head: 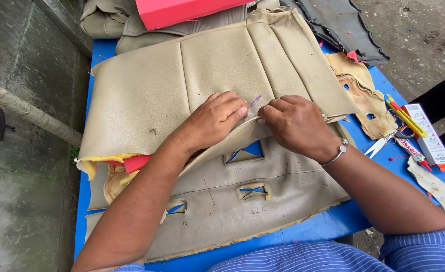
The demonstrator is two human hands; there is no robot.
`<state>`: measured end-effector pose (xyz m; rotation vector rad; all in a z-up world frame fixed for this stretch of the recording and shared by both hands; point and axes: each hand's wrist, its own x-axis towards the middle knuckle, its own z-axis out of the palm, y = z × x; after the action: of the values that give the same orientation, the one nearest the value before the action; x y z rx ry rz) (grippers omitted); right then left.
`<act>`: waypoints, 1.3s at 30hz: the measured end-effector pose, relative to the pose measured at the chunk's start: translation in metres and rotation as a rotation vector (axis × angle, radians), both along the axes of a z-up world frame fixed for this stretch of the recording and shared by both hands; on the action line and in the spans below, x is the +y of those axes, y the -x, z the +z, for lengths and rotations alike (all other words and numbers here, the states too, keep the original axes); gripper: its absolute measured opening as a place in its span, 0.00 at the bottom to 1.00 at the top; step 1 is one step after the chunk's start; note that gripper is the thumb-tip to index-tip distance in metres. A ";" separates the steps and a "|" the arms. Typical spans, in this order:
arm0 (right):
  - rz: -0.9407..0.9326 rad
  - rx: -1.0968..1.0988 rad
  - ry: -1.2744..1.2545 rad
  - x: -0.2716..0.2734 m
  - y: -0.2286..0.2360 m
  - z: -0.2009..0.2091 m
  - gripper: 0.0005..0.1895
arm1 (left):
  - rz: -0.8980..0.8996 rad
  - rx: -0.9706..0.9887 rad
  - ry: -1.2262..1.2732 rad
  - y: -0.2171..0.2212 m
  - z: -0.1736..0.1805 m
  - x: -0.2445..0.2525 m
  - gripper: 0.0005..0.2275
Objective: Dismantling a car seat cover to inspect or repair the leather and foam components
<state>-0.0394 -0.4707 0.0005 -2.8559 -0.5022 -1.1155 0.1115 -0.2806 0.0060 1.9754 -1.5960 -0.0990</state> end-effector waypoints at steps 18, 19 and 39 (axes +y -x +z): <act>0.011 0.230 -0.134 -0.075 0.036 0.000 0.08 | 0.070 -0.355 -0.140 0.011 -0.017 -0.006 0.14; 0.003 0.233 -0.142 -0.075 0.032 -0.002 0.08 | 0.060 -0.353 -0.146 0.013 -0.018 -0.004 0.14; -0.081 0.422 -0.035 -0.096 0.067 0.041 0.35 | 0.213 -0.662 0.217 0.070 -0.006 -0.065 0.15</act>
<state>-0.1067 -0.5671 0.0414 -2.9777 -0.3385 -0.4915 0.0419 -0.3455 -0.0003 2.1007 -1.6609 0.8550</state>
